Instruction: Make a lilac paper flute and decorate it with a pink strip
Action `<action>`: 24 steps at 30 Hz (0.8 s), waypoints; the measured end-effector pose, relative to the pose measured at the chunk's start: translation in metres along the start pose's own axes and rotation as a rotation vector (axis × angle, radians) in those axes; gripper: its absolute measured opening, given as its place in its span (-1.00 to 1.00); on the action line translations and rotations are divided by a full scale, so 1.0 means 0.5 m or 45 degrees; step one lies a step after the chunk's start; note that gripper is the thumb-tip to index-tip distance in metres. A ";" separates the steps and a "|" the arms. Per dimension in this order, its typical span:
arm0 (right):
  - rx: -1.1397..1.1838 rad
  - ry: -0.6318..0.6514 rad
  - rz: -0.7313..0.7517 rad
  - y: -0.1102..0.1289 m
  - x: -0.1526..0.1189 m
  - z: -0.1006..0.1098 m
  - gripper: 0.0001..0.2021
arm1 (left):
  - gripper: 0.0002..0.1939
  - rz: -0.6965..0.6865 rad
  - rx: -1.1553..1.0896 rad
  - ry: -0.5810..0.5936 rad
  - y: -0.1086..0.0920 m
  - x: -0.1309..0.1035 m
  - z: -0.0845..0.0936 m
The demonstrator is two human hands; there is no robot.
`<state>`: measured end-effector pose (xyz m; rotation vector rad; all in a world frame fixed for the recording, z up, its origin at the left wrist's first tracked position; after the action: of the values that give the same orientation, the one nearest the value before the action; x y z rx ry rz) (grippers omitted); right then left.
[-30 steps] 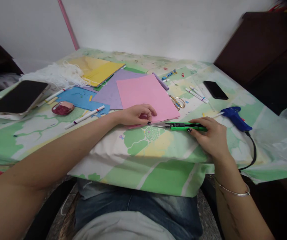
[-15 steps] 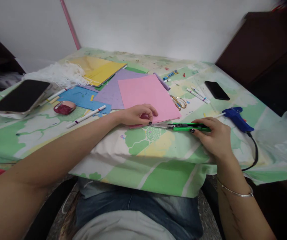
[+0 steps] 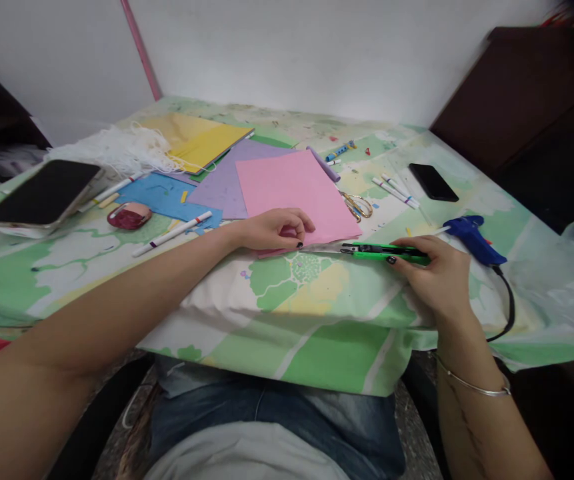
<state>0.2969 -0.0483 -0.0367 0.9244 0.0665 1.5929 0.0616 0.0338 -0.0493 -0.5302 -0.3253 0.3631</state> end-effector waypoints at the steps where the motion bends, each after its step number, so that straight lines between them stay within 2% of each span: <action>1: 0.005 -0.011 -0.017 -0.002 0.000 0.000 -0.78 | -0.96 0.000 0.002 0.004 0.000 0.000 0.000; 7: 0.000 -0.029 -0.049 -0.003 -0.001 -0.008 -0.78 | -0.95 0.002 -0.002 0.002 0.002 -0.001 0.000; 15: 0.020 0.082 0.006 0.034 -0.002 -0.039 -0.78 | -0.97 0.009 -0.015 -0.009 0.000 -0.002 0.000; 24: 0.006 0.086 0.053 0.055 -0.006 -0.045 -0.79 | -0.96 0.002 0.005 0.010 0.002 0.000 -0.002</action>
<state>0.2610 -0.0481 -0.0391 0.8807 0.0990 1.6629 0.0620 0.0341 -0.0508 -0.5277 -0.3164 0.3629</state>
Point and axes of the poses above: each hand's wrist, its own x-axis towards the middle knuckle, its own z-axis out of the back of the hand, y = z × x, the point moved 8 cm from there along x, towards the middle knuckle, and after that the axes turned 10 degrees about x, right-handed, at the moved point
